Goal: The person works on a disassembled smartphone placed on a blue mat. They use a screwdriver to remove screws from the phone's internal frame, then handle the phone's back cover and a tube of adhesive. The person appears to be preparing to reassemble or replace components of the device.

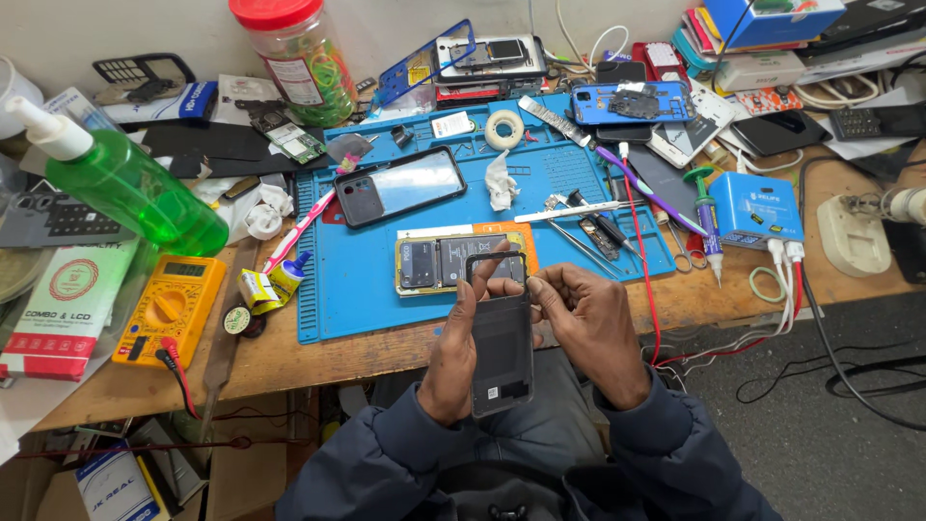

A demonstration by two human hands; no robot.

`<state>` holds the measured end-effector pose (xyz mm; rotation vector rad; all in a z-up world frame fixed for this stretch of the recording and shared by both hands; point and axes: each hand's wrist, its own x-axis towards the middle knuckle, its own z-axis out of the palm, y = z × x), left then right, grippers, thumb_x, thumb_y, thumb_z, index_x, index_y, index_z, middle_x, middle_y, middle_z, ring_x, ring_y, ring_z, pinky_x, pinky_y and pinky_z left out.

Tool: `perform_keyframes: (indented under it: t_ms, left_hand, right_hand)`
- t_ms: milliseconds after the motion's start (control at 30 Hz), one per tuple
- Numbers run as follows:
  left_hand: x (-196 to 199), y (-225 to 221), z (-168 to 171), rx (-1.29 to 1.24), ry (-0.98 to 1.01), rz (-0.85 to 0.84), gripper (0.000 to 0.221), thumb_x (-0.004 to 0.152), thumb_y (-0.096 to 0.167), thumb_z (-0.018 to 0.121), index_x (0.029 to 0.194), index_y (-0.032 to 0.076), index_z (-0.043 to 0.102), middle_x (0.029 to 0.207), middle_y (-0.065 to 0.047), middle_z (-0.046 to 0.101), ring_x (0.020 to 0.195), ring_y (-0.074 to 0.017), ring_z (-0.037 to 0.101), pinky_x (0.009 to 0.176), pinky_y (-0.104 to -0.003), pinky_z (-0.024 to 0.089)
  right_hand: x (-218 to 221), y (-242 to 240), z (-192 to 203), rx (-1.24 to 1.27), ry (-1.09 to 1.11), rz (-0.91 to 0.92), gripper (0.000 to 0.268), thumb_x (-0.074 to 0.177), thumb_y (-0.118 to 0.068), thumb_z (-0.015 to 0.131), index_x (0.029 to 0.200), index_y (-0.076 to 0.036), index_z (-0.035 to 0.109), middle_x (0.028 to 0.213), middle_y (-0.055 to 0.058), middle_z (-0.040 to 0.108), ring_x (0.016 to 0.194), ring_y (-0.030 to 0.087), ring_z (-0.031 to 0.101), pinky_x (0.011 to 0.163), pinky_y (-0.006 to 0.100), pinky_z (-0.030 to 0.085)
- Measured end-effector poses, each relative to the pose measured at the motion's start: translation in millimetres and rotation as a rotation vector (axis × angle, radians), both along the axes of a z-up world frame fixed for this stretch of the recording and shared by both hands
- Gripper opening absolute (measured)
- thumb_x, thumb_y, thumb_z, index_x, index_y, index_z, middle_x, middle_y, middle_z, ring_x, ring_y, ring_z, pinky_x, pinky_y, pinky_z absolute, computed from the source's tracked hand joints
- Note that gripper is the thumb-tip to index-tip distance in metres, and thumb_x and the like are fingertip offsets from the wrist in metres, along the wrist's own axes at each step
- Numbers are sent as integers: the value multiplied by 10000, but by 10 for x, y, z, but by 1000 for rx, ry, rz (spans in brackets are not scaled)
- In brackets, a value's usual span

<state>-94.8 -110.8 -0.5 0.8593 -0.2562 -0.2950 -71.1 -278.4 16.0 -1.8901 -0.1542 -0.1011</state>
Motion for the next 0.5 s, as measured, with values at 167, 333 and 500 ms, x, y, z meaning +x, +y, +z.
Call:
perform_keyframes:
  t_ms: [167,333,500]
  left_hand:
    - [-17,-13,-69,-56,37,-22,750,1065,604,240,1668,158,245,1181,-77,505,1115,-186,617,932,-374,603]
    - [-61,-11,-91,-160,124,-94,738,1054,611,240,1662,192,246,1213,-84,504,1106,-193,636,930,-403,613]
    - [-100,48,-120,-118,142,-140,753,1055,625,241,1670,192,249,1209,-88,499,1112,-201,634,932,-411,615]
  right_hand:
    - [-4,-32,-109,-184,-116,-75,223,1050,-197,569,984,-4,657,769,50,691,681,89,668,566,268,524]
    - [107,-168,-202,214,-104,-101,207,1104,-228,528,1000,-63,598,863,32,625,737,93,539,650,255,471]
    - [210,-769,-130,958,15,-20,227,1154,-258,542,997,-108,609,911,25,609,765,100,503,695,249,464]
